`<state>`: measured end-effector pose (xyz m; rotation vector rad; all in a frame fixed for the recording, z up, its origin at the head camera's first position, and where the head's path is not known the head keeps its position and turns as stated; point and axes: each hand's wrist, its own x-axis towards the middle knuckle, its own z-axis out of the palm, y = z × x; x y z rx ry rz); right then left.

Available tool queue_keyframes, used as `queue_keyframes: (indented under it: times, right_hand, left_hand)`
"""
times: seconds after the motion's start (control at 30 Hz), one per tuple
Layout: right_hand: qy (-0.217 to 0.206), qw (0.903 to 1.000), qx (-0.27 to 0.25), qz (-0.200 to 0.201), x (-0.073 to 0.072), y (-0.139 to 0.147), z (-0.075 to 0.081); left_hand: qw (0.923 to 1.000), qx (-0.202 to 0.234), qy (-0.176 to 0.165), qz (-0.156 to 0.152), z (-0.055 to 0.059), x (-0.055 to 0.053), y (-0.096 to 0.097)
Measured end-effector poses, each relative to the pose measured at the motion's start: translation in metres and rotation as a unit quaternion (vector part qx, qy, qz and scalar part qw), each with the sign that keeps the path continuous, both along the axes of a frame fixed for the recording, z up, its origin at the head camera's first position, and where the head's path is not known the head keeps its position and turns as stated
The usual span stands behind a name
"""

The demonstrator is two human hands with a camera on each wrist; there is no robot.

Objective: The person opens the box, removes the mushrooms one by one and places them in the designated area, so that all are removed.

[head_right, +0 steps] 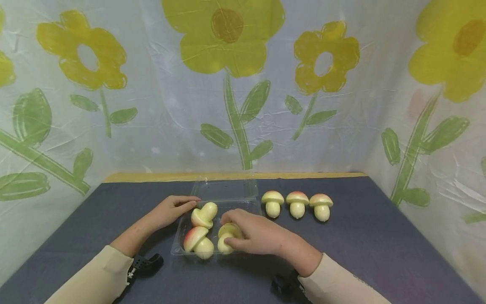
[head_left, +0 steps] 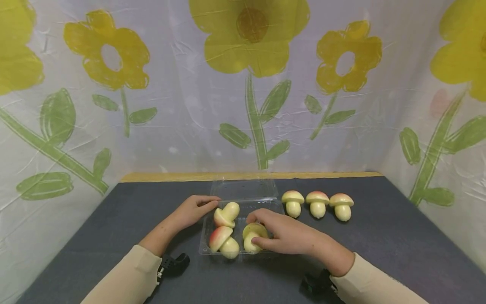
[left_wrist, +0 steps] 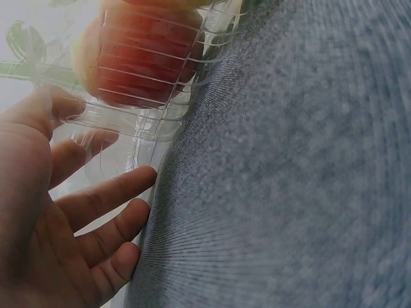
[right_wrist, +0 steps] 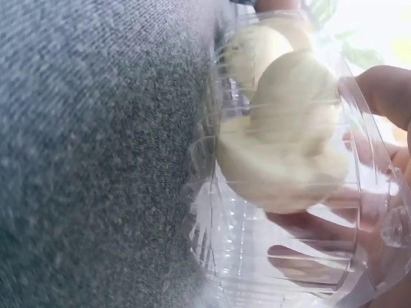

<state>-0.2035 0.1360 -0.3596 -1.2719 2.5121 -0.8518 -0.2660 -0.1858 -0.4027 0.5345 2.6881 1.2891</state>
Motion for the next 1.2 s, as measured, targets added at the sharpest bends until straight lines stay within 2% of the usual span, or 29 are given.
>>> queue_keyframes:
  times: [0.33,0.6,0.8,1.03,1.2]
  right_hand:
    - [0.083,0.9964,0.018,-0.003,0.001,-0.001,0.000]
    - [0.062,0.9964,0.040,-0.041,0.001,-0.003,0.002]
    - [0.097,0.9908,0.060,-0.072,0.003,-0.003,0.005]
    - [0.128,0.9883,0.039,-0.072,0.006,0.000,0.009]
    - [0.120,0.9891,0.017,-0.083,0.005,0.005,0.016]
  left_hand:
    - [1.0000,0.000,0.003,0.000,0.001,0.001,0.001]
    - [1.0000,-0.004,0.004,0.000,0.002,0.001,0.002]
    - [1.0000,-0.001,0.005,-0.001,0.000,0.002,0.001]
    - [0.9999,0.010,-0.003,-0.008,-0.001,0.002,-0.001]
    - [0.9995,0.021,-0.011,-0.020,0.001,0.000,-0.005]
